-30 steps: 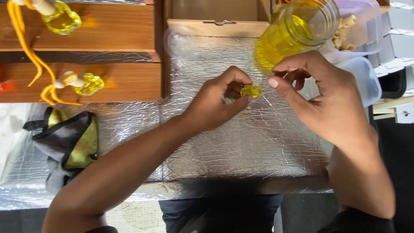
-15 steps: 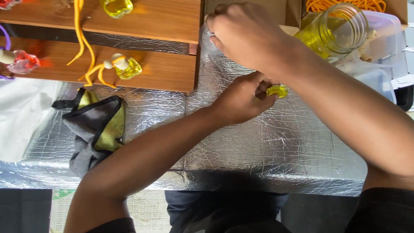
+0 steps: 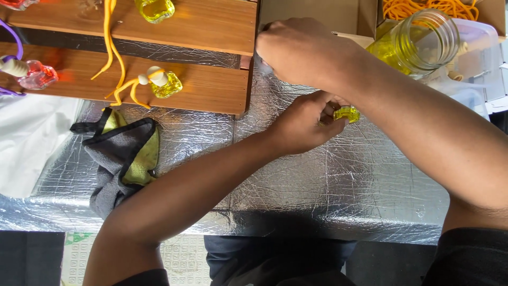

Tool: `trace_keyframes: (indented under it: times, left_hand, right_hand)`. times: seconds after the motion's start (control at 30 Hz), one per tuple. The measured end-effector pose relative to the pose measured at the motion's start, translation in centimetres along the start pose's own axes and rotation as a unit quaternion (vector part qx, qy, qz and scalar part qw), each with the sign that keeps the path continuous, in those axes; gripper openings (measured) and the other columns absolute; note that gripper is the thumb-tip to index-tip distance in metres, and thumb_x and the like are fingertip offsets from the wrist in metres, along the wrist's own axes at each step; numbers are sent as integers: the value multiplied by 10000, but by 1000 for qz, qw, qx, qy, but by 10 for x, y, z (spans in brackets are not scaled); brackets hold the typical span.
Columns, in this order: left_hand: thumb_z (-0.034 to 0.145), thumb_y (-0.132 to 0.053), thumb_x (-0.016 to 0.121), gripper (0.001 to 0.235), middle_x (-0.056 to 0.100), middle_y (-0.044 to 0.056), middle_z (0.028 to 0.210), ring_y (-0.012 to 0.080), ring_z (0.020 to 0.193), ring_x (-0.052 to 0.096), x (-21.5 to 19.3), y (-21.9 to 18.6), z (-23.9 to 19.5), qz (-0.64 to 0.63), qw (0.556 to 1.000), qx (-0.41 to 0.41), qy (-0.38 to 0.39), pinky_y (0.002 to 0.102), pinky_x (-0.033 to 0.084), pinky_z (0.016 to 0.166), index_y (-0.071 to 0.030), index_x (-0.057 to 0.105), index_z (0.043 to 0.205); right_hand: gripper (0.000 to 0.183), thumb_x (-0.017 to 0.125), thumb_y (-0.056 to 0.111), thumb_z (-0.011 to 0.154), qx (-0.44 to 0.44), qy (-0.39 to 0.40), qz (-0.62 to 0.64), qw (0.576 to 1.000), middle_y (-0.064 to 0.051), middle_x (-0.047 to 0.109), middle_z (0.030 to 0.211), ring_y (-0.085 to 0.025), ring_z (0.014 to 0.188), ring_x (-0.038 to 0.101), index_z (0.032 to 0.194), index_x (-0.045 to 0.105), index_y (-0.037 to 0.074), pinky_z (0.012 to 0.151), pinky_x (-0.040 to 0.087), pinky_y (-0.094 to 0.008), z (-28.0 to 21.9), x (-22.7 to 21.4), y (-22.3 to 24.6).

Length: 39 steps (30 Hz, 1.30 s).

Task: Assembling small perfume bottles by filling them with oil using a syringe and attaching wooden caps and strings.

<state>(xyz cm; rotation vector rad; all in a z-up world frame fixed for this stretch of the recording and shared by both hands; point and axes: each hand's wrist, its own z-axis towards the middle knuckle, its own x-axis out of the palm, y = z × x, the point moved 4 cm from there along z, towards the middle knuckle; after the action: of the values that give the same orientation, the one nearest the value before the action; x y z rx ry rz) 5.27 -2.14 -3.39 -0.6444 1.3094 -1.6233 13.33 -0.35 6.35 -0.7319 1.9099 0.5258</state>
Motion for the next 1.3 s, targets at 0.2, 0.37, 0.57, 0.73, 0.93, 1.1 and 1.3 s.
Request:
trace_keyframes:
  times: [0.2, 0.37, 0.57, 0.73, 0.93, 1.1, 1.3]
  left_hand:
    - [908, -157, 675, 301, 720, 103, 968, 208, 858, 738, -1, -4, 0, -24, 999, -27, 1, 329, 625, 780, 0, 574, 1143]
    - [922, -147, 677, 289, 703, 99, 969, 211, 864, 723, -3, -7, -1, -12, 1000, -9, 1, 325, 626, 784, -7, 568, 1151]
    - [924, -161, 671, 248, 654, 52, 886, 173, 814, 668, -6, -10, 0, -17, 999, -43, 0, 313, 595, 772, -42, 576, 1119]
    - [926, -204, 671, 233, 673, 53, 871, 180, 820, 686, -6, -16, 1, -37, 996, -83, 12, 320, 609, 777, -35, 616, 1076]
    - [898, -257, 674, 281, 746, 57, 969, 179, 882, 723, -7, -15, 1, -44, 992, -121, -2, 313, 602, 833, -60, 670, 1098]
    - [928, -92, 681, 155, 520, -6, 678, 112, 597, 447, -11, -26, 2, 32, 999, -13, -22, 301, 359, 574, -74, 545, 1000]
    - [988, -73, 657, 231, 655, 74, 1028, 170, 931, 671, -12, -40, 4, -44, 999, -26, 14, 282, 610, 844, -77, 527, 1180]
  right_hand:
    - [153, 755, 186, 940, -62, -123, -136, 981, -106, 707, 711, -338, 625, 698, 890, 693, 55, 531, 566, -482, 26, 34, -24]
    - [402, 643, -81, 854, -56, -72, -111, 990, -78, 720, 875, -324, 727, 702, 1125, 698, 210, 548, 558, -483, 21, 27, -16]
    - [166, 666, -123, 806, -75, -112, -160, 978, -87, 666, 732, -306, 628, 680, 827, 671, 42, 494, 550, -444, 20, 34, -25]
    - [160, 734, -35, 861, -75, -132, -173, 973, -50, 667, 665, -286, 612, 697, 780, 668, 86, 497, 549, -432, 6, 25, -23]
    - [282, 539, -225, 795, -103, -259, -36, 960, -180, 657, 869, -374, 681, 671, 977, 580, -14, 512, 498, -480, -56, -20, -10]
    - [250, 551, -130, 1081, -149, -354, 125, 915, -126, 471, 816, -266, 668, 418, 881, 469, -5, 587, 338, -407, -126, -21, -11]
    - [194, 664, -28, 1028, -84, -407, 172, 893, -206, 707, 1126, -306, 1035, 705, 1216, 696, -62, 914, 597, -382, -184, 28, -32]
